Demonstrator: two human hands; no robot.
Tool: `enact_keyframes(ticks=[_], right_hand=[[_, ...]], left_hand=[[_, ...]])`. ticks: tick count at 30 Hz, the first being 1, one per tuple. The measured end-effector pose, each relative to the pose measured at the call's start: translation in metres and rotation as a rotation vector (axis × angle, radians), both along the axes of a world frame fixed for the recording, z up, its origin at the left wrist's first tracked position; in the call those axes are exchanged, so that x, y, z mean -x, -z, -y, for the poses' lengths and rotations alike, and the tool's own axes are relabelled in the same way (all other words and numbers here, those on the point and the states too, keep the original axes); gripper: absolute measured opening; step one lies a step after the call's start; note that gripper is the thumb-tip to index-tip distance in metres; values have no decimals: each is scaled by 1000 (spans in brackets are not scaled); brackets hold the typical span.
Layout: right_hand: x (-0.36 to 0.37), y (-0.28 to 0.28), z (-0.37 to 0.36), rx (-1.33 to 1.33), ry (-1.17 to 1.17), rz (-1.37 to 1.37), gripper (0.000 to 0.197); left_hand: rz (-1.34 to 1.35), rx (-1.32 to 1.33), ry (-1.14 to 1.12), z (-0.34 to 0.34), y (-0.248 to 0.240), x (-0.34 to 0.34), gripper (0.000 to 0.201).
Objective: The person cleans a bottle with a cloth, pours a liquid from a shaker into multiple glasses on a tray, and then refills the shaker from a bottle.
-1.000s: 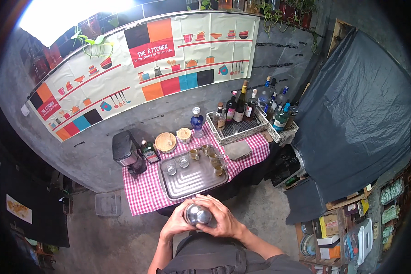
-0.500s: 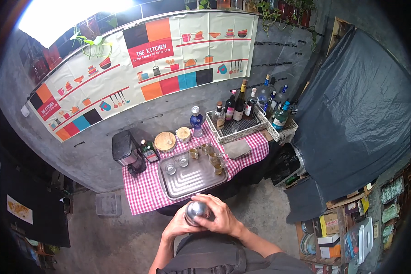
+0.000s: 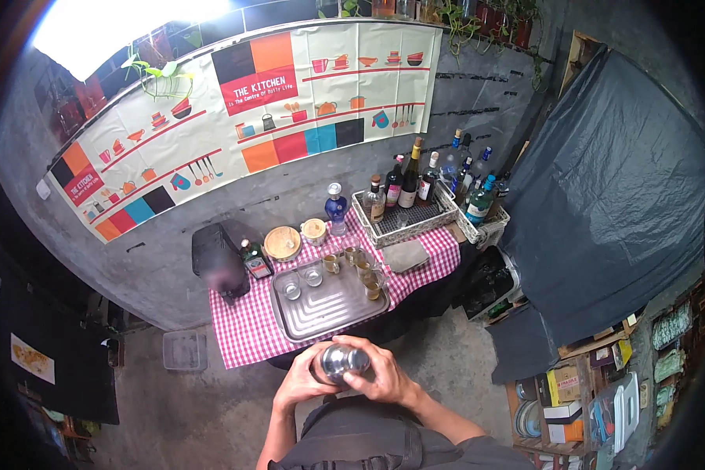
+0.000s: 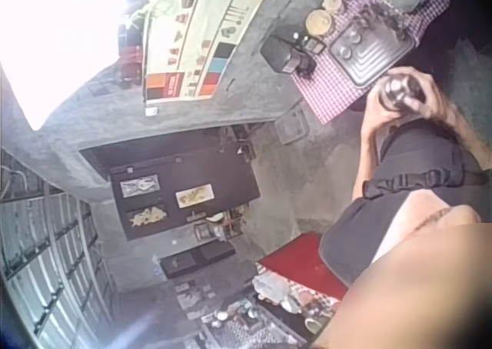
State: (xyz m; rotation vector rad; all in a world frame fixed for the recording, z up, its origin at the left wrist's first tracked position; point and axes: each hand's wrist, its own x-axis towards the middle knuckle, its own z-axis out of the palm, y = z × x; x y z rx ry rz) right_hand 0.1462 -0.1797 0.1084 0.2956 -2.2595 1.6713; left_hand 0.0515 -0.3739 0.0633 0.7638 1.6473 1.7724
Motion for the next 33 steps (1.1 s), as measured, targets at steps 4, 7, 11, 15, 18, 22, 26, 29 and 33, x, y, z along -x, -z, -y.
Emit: enact_keyframes(ticks=[4, 7, 11, 15, 18, 22, 26, 29, 33], right_hand=[[3, -11, 4, -219, -22, -196, 62], [8, -2, 1, -78, 59, 92, 57], [0, -1, 3, -2, -4, -17, 56], [2, -13, 7, -201, -20, -141, 59], [6, -5, 4, -10, 56, 157, 56], [-3, 0, 8, 19, 2, 32, 60], [4, -10, 12, -162, -22, -189, 61], [7, -7, 9, -125, 58, 1, 58], [4, -3, 4, 35, 14, 61, 56]], left_hand=[[54, -48, 32, -4, -7, -8, 84], [127, 3, 44, -9, -7, -15, 83], [-73, -2, 0, 2, -1, -2, 85], [187, -121, 68, 0, 3, -11, 82], [130, 25, 66, -2, -6, -15, 80], [53, 57, 11, 8, -6, -6, 80], [175, -43, 41, -1, 0, -10, 82], [104, 30, 23, -4, -11, -15, 82], [-64, 33, -39, 2, -5, -2, 75]])
